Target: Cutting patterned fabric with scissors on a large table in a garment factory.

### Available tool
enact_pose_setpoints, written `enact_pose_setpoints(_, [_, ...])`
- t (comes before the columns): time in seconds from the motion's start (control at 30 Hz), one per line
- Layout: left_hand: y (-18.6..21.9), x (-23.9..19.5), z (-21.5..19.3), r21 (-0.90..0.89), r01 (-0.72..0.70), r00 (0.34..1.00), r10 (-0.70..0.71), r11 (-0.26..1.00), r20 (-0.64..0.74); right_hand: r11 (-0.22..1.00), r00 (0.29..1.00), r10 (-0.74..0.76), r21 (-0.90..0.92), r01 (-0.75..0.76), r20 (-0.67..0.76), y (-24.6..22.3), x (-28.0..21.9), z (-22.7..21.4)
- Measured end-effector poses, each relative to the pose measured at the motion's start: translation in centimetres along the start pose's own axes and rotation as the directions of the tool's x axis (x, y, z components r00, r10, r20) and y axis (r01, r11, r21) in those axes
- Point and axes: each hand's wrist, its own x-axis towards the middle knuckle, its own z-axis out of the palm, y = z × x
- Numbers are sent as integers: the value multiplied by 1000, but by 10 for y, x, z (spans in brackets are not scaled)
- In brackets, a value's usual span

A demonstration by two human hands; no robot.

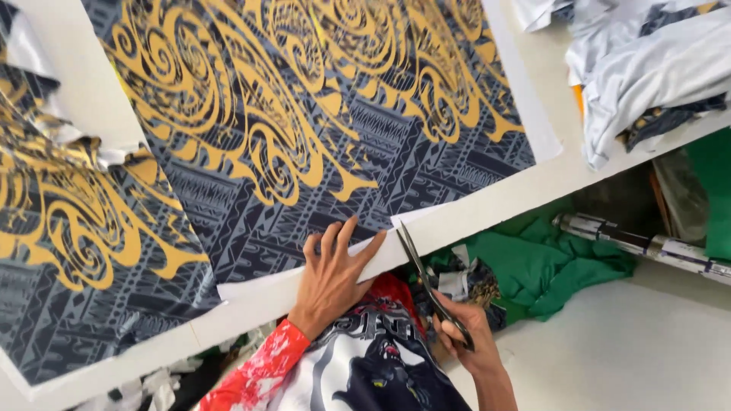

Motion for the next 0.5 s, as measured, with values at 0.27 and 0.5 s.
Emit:
enact_pose_setpoints(0.27, [-1, 0, 8, -12, 26, 998, -25, 1000, 55, 996, 994, -92, 23, 90, 56, -3, 31, 22])
enact_pose_setpoints(0.5, [-1, 0, 7, -25, 27, 998, -25, 999, 64, 978, 994, 33, -200, -54, -109, -22, 23, 32])
